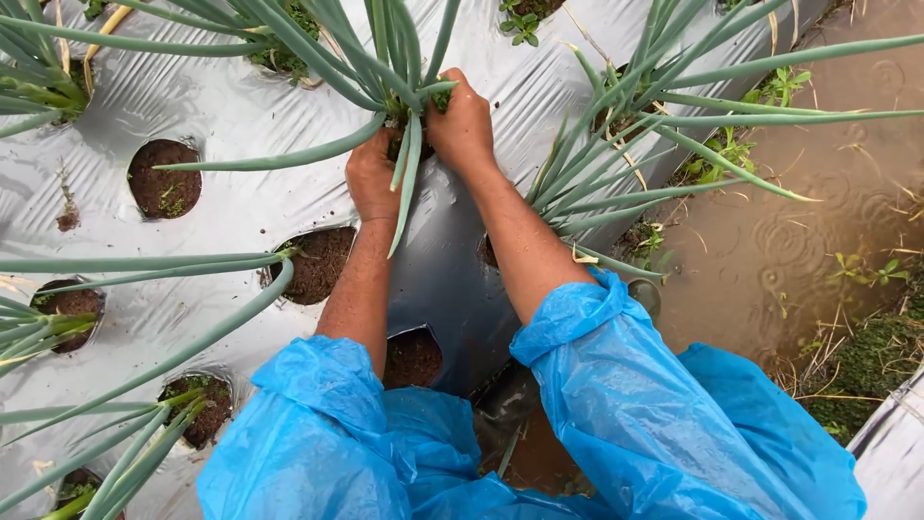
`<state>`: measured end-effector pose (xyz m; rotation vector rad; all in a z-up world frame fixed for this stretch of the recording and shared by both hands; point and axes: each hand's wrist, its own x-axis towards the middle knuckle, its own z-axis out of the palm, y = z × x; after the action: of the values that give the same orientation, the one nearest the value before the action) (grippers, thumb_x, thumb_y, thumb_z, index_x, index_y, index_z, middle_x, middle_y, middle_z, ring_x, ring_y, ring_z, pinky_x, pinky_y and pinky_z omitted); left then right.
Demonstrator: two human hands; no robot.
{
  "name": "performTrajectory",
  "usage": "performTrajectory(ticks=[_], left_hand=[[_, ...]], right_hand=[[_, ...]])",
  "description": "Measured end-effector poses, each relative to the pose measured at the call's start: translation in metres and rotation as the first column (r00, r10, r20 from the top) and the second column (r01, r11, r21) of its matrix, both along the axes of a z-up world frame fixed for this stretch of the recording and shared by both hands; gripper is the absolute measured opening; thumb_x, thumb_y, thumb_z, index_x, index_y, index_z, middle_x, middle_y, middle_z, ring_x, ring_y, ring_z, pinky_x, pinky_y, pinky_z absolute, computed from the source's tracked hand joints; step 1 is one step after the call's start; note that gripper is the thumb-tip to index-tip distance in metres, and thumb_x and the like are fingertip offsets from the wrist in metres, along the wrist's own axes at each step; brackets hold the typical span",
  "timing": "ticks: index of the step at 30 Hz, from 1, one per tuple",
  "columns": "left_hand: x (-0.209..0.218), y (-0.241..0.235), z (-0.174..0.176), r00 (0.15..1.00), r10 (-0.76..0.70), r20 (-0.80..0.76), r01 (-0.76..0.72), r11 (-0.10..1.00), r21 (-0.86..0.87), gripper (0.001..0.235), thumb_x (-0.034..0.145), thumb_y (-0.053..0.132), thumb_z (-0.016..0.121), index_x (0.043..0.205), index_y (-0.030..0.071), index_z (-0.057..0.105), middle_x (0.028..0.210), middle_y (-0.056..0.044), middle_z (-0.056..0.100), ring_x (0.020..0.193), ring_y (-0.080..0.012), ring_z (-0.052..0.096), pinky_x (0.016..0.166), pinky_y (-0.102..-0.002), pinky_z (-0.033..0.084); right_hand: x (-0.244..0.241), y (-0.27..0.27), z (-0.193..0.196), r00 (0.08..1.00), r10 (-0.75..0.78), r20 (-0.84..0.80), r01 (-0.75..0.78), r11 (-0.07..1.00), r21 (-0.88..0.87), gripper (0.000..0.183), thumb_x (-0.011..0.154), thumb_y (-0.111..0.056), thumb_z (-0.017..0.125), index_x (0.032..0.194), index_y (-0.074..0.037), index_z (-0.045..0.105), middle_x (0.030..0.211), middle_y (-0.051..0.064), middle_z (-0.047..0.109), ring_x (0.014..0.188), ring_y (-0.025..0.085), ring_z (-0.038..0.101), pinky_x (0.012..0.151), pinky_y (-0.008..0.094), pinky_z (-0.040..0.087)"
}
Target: The person is weeding around onion plants growing in a hydroponic or raised bed system covered with white plastic mulch. They use their hands to pull small weeds from the soil around the base of the onion plants and from the muddy ground between the beds.
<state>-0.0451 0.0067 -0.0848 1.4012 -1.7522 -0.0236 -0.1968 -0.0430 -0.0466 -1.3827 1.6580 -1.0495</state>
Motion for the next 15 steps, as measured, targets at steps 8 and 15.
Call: performTrajectory(ticks=[8,15], left_hand=[[-0.009,-0.008,-0.005,0.979,0.200,-0.036,-0.195,0.974,0.113,0.028,0.088,0.041,0.077,0.094,0.014,0.079,0.078,-0.010,0.076,0.070,-0.0352,0.071,0.061,-0.051,0.053],[-0.017,-0.012,0.003,0.949,0.308,-0.073,-0.289,0.938,0.193,0.031,0.089,0.044,0.076,0.096,0.013,0.079,0.092,-0.009,0.073,0.075,-0.0394,0.070,0.059,-0.055,0.052]], right_hand=[[0.001,0.012,0.015,0.999,0.044,0.024,-0.039,0.984,-0.176,0.032,0.077,-0.004,0.064,0.107,-0.014,0.068,0.080,0.005,0.077,0.069,0.021,0.069,0.059,0.036,0.049],[-0.006,0.011,0.005,0.996,0.085,-0.033,-0.088,0.988,-0.128,0.011,0.087,-0.016,0.072,0.097,-0.018,0.066,0.084,0.003,0.076,0.078,0.024,0.070,0.068,0.036,0.052]])
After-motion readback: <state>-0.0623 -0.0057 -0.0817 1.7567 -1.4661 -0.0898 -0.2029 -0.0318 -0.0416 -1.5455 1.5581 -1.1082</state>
